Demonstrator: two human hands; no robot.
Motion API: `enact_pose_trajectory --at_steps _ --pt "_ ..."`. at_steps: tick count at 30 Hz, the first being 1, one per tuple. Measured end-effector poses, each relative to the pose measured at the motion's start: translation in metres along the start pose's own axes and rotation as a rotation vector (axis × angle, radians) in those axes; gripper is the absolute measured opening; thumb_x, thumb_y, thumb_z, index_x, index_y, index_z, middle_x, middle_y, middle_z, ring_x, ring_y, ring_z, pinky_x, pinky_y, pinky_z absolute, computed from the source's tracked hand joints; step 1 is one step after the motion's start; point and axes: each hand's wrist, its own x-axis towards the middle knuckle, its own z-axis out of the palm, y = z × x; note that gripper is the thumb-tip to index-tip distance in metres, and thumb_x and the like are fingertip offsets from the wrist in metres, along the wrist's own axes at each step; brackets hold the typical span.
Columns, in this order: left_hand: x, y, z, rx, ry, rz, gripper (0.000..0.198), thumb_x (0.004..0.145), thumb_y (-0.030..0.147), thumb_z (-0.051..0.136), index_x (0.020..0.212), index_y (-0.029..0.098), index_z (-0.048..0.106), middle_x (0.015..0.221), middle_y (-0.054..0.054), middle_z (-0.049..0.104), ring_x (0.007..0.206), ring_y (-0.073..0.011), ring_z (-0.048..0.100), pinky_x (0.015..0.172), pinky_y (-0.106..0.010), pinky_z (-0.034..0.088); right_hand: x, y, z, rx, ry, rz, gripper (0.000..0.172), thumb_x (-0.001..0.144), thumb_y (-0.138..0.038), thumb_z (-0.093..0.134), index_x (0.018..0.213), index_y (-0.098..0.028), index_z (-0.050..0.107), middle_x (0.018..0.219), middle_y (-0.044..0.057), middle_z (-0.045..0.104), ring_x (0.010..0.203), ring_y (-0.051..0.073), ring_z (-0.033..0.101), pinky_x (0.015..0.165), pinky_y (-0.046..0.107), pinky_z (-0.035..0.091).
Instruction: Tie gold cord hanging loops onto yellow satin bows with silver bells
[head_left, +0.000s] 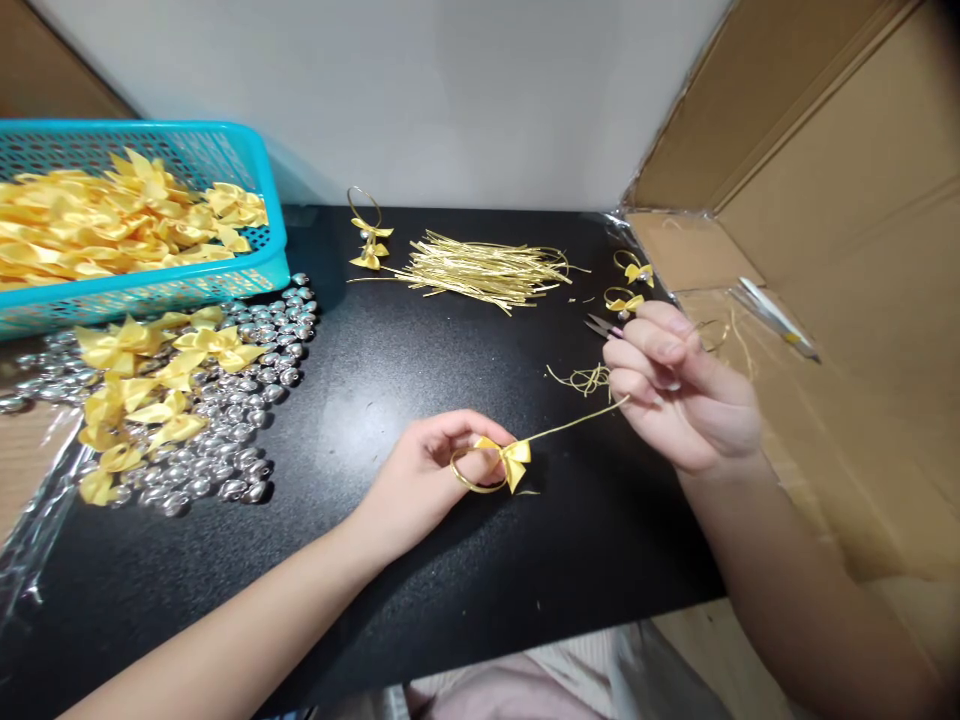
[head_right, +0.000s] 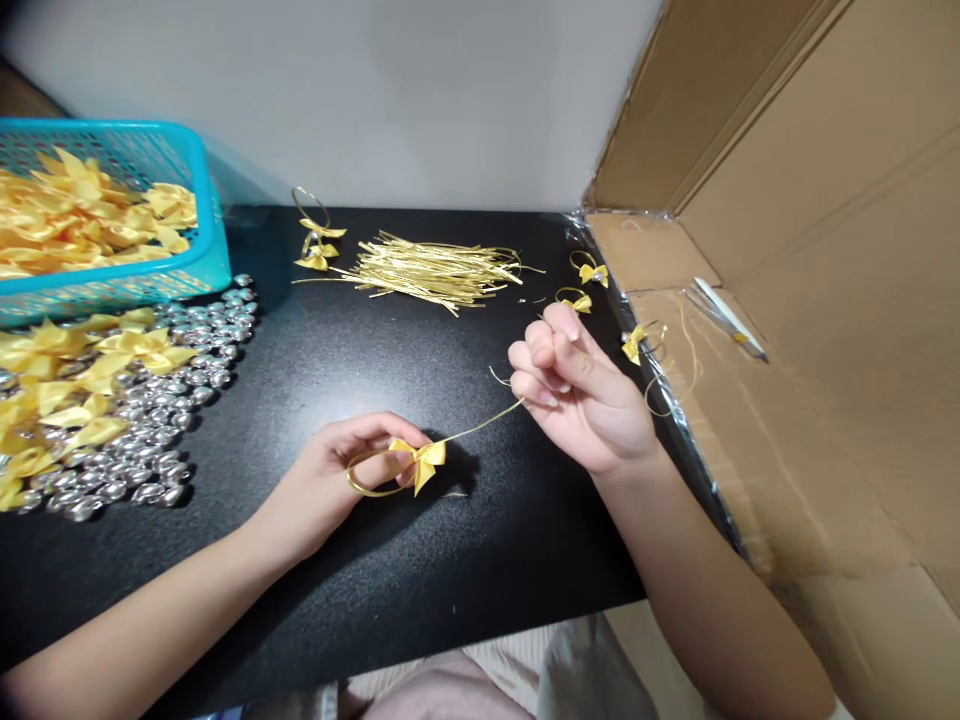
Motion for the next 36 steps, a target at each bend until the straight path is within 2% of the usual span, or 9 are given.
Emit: enact_pose_trajectory --at_steps 5,11,16,22,28,36 --pt "-0.001 0.0001 0.002 0.052 0.02 0.003 0.012 0.075 0.028 0.076 0.076 0.016 0.073 0.069 -0.001 0.073 0.06 -0.0089 0.062 0.059 -0.018 0.047 -0.0024 -0.0016 -0.0007 -0.147 -0.01 -0.043 0.052 0.06 -0.029 0.088 0.065 -0.023 0.037 0.054 -0.008 0.034 0.048 0.009 0.018 0.041 0.024 0.016" --pt "-0.0026 0.0011 0.0053 0.107 0.075 -0.012 0.012 0.071 0.026 0.076 0.07 0.015 0.071 0.065 -0.002 0.073 0.058 -0.0103 0.061 0.057 -0.02 0.047 -0.0042 -0.003 -0.0008 -0.273 0.049 -0.05 0.062 0.049 -0.045 0.091 0.061 -0.025 0.033 0.052 -0.007 0.029 0.049 0.011 0.015 0.04 0.027 0.011" --pt "-0.0022 0.0034 0.0085 0.101 0.125 -0.024 0.009 0.065 0.019 0.075 0.065 0.016 0.067 0.061 0.0 0.071 0.054 -0.0098 0.059 0.053 -0.019 0.044 -0.0052 -0.0042 0.0014 -0.324 0.043 -0.054 0.068 0.046 -0.045 0.092 0.059 -0.025 0.028 0.048 -0.007 0.026 0.047 0.011 0.017 0.037 0.025 0.013" --pt "-0.0014 0.004 0.0083 0.105 0.17 -0.024 0.01 0.066 0.019 0.074 0.064 0.016 0.065 0.061 0.0 0.071 0.054 -0.0097 0.059 0.053 -0.019 0.042 -0.0057 -0.0047 0.0017 -0.293 -0.02 -0.058 0.069 0.05 -0.04 0.091 0.058 -0.023 0.025 0.047 -0.007 0.024 0.045 0.009 0.017 0.035 0.022 0.014" --pt "-0.001 -0.0018 0.0018 0.091 0.116 0.021 0.008 0.075 0.024 0.072 0.071 0.017 0.069 0.066 0.0 0.074 0.059 -0.0107 0.063 0.059 -0.02 0.047 -0.0042 -0.0051 -0.0002 -0.273 0.015 -0.049 0.07 0.048 -0.04 0.092 0.059 -0.023 0.025 0.05 -0.007 0.024 0.047 0.01 0.016 0.034 0.023 0.014" --pt "-0.0011 -0.0003 0.0035 0.078 0.127 -0.004 0.01 0.071 0.024 0.075 0.069 0.016 0.069 0.066 -0.002 0.074 0.057 -0.0117 0.064 0.058 -0.022 0.048 -0.0041 -0.0057 0.0006 -0.359 0.028 -0.078 0.076 0.049 -0.046 0.089 0.061 -0.023 0.017 0.05 -0.007 0.021 0.047 0.009 0.015 0.033 0.025 0.014"
